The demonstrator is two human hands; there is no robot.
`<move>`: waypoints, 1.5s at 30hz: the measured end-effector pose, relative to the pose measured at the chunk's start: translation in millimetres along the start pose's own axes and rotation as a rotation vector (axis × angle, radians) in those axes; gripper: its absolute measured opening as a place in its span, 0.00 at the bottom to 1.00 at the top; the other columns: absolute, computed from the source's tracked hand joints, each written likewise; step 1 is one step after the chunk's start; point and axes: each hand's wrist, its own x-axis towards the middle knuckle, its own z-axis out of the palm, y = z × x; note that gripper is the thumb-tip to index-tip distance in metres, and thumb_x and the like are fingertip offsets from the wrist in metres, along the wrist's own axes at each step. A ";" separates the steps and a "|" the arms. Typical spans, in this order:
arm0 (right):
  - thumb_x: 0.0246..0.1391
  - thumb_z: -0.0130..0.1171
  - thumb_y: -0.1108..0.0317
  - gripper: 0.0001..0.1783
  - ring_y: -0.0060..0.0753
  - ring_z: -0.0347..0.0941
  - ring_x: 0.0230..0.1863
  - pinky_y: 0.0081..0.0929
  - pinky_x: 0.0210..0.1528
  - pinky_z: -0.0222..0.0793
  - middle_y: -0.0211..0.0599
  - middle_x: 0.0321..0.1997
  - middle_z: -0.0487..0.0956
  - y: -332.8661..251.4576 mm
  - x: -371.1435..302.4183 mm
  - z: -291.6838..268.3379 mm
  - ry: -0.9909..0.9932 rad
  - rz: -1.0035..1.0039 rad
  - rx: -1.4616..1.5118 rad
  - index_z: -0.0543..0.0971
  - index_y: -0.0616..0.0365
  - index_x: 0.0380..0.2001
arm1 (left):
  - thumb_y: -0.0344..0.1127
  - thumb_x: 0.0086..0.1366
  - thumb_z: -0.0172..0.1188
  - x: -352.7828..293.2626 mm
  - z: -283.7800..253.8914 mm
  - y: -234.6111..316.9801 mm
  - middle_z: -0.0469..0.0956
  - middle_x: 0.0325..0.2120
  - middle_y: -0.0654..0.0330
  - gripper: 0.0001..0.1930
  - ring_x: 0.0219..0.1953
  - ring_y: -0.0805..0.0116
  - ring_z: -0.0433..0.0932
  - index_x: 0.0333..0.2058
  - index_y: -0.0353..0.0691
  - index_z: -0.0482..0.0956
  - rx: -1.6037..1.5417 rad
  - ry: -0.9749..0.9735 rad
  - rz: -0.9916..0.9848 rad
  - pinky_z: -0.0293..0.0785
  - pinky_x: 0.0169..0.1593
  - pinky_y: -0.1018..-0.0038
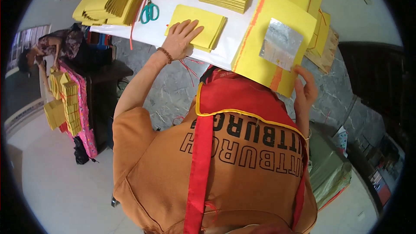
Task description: Folding and stacking yellow joss paper on a table.
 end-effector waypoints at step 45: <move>0.58 0.47 0.68 0.14 0.35 0.71 0.48 0.28 0.53 0.64 0.37 0.38 0.80 16.7 11.7 7.0 -0.063 0.002 0.100 0.79 0.65 0.29 | 0.30 0.59 0.56 95.3 -96.1 140.5 0.74 0.23 0.65 0.06 0.28 0.80 0.70 0.30 0.34 0.78 -1.072 -0.306 0.102 0.65 0.31 0.80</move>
